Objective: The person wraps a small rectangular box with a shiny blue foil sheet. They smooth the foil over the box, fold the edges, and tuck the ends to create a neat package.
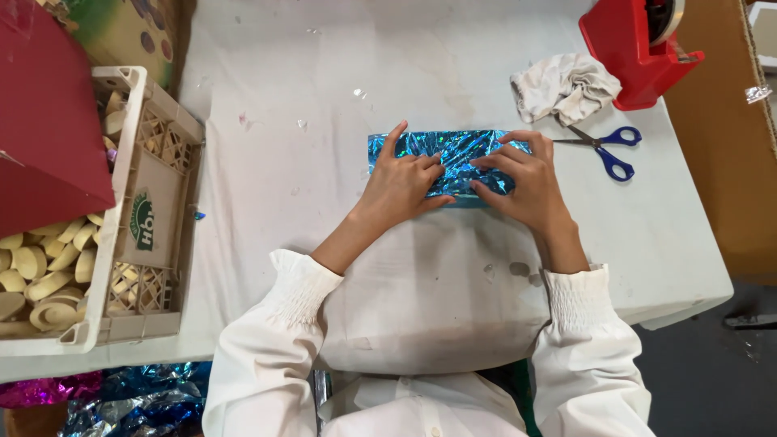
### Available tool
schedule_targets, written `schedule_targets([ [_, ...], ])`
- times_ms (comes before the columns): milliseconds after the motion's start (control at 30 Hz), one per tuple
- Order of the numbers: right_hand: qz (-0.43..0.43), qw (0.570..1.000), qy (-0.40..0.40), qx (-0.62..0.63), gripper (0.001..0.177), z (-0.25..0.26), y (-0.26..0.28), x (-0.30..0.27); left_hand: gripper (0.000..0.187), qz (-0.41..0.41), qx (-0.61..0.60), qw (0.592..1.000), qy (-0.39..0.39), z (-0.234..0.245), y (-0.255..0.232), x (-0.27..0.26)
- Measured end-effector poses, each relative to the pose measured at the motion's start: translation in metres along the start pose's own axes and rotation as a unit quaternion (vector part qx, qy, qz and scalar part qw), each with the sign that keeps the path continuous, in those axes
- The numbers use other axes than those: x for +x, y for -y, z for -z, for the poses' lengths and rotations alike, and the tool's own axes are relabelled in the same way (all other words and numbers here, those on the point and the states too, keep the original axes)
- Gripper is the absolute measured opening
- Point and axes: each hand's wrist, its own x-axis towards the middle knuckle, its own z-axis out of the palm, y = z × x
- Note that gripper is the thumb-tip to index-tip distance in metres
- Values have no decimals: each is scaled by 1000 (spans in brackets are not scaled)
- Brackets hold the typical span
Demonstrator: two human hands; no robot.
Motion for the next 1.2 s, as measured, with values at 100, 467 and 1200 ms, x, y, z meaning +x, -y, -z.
schedule_targets([
  [100, 2, 1000, 0, 6, 30, 0, 2, 1, 53, 6, -7, 1000, 5, 5, -1, 2],
  [467, 11, 998, -64, 9, 10, -8, 4, 0, 29, -18, 35, 998, -58, -15, -2, 0],
  [1200, -14, 999, -9, 35, 42, 4, -3, -7, 9, -95, 153, 978, -107, -15, -8, 7],
])
